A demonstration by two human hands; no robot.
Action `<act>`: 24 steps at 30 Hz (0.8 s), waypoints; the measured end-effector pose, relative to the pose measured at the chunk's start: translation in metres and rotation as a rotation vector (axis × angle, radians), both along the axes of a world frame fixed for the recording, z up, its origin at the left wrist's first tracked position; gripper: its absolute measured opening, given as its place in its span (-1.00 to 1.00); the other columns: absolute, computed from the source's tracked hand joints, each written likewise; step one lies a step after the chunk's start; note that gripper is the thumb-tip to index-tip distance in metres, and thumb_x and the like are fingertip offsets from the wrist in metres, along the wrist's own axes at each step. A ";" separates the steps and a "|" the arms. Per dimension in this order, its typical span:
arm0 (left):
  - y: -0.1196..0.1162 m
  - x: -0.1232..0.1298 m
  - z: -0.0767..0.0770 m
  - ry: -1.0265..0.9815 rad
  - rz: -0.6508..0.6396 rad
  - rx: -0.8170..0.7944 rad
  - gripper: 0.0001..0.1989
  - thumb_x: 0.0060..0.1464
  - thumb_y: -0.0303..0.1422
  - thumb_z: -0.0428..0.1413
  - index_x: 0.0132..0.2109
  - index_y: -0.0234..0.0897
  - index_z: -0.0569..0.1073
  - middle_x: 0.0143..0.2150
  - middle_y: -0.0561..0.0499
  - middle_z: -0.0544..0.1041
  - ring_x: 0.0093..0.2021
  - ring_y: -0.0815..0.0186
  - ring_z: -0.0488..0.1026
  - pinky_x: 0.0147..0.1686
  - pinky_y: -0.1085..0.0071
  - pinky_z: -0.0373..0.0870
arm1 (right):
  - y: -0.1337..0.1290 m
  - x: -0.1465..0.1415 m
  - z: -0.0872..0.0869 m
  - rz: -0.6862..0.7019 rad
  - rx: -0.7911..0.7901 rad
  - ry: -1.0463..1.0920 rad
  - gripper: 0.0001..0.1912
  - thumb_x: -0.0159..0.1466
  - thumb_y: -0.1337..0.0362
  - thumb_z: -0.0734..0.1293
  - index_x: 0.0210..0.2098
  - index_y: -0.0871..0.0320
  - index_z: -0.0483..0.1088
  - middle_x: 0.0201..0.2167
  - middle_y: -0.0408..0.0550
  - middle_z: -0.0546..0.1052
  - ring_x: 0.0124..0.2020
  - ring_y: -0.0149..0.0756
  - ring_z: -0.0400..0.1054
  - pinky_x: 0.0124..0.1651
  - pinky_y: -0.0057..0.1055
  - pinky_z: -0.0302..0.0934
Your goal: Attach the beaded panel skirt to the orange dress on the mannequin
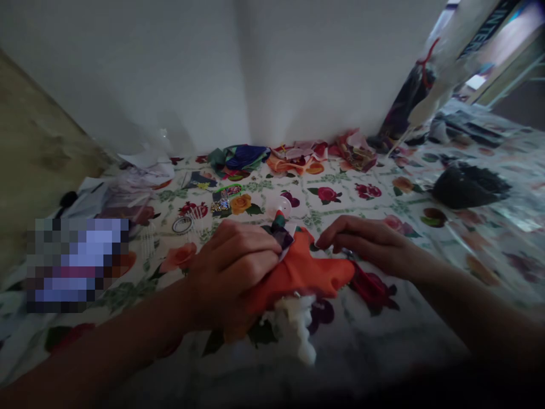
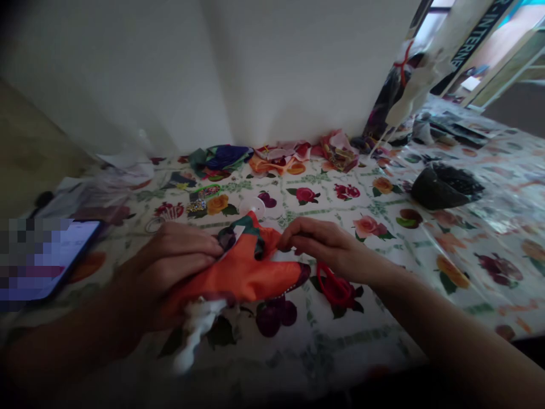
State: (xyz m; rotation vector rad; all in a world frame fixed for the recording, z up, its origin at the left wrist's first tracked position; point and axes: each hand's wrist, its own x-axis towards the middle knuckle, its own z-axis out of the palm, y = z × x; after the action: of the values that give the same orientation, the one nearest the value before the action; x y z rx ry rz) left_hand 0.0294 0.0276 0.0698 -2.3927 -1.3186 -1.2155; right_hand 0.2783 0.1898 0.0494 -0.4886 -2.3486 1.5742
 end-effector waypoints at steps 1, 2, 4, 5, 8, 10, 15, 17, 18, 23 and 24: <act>0.002 -0.001 0.003 0.047 -0.039 0.025 -0.82 0.27 -0.21 0.10 -0.08 -0.19 0.42 -0.17 -0.07 0.61 -0.15 0.20 0.58 -0.12 0.21 0.57 | 0.001 -0.002 -0.004 0.040 -0.038 -0.010 -0.79 0.42 0.20 0.25 -0.08 0.04 0.51 -0.12 -0.08 0.55 -0.09 -0.32 0.42 -0.03 -0.42 0.30; 0.005 -0.002 0.005 0.091 -0.071 0.052 -0.80 0.25 -0.22 0.12 -0.07 -0.22 0.41 -0.17 -0.09 0.60 -0.15 0.19 0.58 -0.13 0.21 0.57 | 0.001 -0.003 -0.007 0.070 -0.086 -0.013 -0.79 0.41 0.19 0.26 -0.08 0.04 0.52 -0.11 -0.08 0.56 -0.09 -0.32 0.43 -0.04 -0.42 0.31; 0.009 -0.002 0.008 0.131 -0.073 0.081 -0.78 0.22 -0.22 0.15 -0.07 -0.23 0.40 -0.17 -0.10 0.59 -0.15 0.18 0.57 -0.15 0.20 0.56 | 0.001 -0.004 -0.014 0.140 -0.248 -0.024 -0.79 0.37 0.18 0.31 -0.07 0.05 0.53 -0.12 -0.09 0.58 -0.14 -0.33 0.47 -0.11 -0.43 0.35; 0.010 -0.002 0.008 0.132 -0.063 0.087 -0.78 0.20 -0.24 0.16 -0.08 -0.23 0.39 -0.17 -0.10 0.59 -0.14 0.18 0.56 -0.15 0.20 0.55 | -0.001 -0.005 -0.017 0.192 -0.346 -0.049 -0.78 0.34 0.19 0.34 -0.06 0.06 0.53 -0.17 -0.09 0.60 -0.20 -0.33 0.49 -0.16 -0.43 0.37; 0.015 -0.001 0.007 0.102 -0.061 0.119 -0.77 0.14 -0.28 0.20 -0.09 -0.23 0.39 -0.18 -0.09 0.58 -0.14 0.18 0.55 -0.14 0.18 0.53 | -0.013 -0.007 -0.022 0.337 -0.558 -0.199 -0.78 0.29 0.20 0.40 -0.10 0.11 0.56 -0.32 -0.09 0.63 -0.35 -0.32 0.52 -0.28 -0.41 0.40; 0.018 0.000 0.006 0.090 -0.068 0.128 -0.76 0.11 -0.30 0.20 -0.09 -0.23 0.39 -0.20 -0.08 0.57 -0.15 0.18 0.54 -0.14 0.18 0.52 | -0.025 -0.010 -0.024 0.337 -0.592 -0.259 -0.80 0.28 0.16 0.41 -0.17 0.12 0.58 -0.34 -0.08 0.63 -0.39 -0.35 0.50 -0.31 -0.42 0.39; 0.020 -0.001 0.006 0.099 -0.040 0.101 -0.76 0.10 -0.32 0.20 -0.08 -0.20 0.39 -0.19 -0.08 0.57 -0.13 0.16 0.54 -0.12 0.15 0.53 | -0.061 -0.021 -0.036 0.201 -0.515 -0.247 -0.70 0.20 0.05 0.47 -0.38 0.20 0.53 -0.47 -0.12 0.57 -0.51 -0.46 0.35 -0.47 -0.53 0.24; 0.020 -0.001 0.007 0.101 -0.040 0.097 -0.74 0.09 -0.31 0.20 -0.07 -0.19 0.39 -0.18 -0.08 0.58 -0.13 0.15 0.55 -0.13 0.14 0.53 | -0.075 -0.023 -0.042 0.106 -0.486 -0.201 -0.67 0.14 0.06 0.51 -0.46 0.20 0.46 -0.54 -0.14 0.52 -0.52 -0.46 0.33 -0.46 -0.52 0.21; 0.020 -0.001 0.007 0.100 -0.040 0.096 -0.74 0.09 -0.31 0.20 -0.07 -0.18 0.39 -0.18 -0.08 0.58 -0.14 0.15 0.55 -0.14 0.14 0.53 | -0.082 -0.024 -0.046 0.055 -0.475 -0.172 -0.66 0.14 0.07 0.52 -0.48 0.20 0.43 -0.56 -0.16 0.50 -0.53 -0.46 0.32 -0.46 -0.51 0.21; 0.020 -0.001 0.010 0.080 -0.020 0.094 -0.71 0.08 -0.29 0.21 -0.06 -0.18 0.37 -0.19 -0.09 0.57 -0.16 0.13 0.56 -0.18 0.13 0.54 | -0.095 -0.025 -0.052 -0.157 -0.455 0.086 -0.76 0.28 0.12 0.38 -0.38 0.16 0.38 -0.61 -0.19 0.45 -0.62 -0.46 0.30 -0.59 -0.52 0.16; 0.020 -0.001 0.010 0.082 -0.018 0.093 -0.71 0.08 -0.29 0.20 -0.05 -0.18 0.37 -0.19 -0.10 0.57 -0.16 0.13 0.56 -0.19 0.13 0.55 | -0.094 -0.025 -0.052 -0.186 -0.443 0.134 -0.78 0.28 0.14 0.38 -0.36 0.15 0.38 -0.61 -0.20 0.44 -0.65 -0.47 0.27 -0.62 -0.53 0.14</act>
State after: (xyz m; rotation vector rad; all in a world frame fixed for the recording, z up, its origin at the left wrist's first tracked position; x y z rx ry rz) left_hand 0.0284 0.0481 0.0799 -2.3673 -1.1928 -1.1439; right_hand 0.2533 0.0960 -0.0025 -0.6490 -1.7967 1.9675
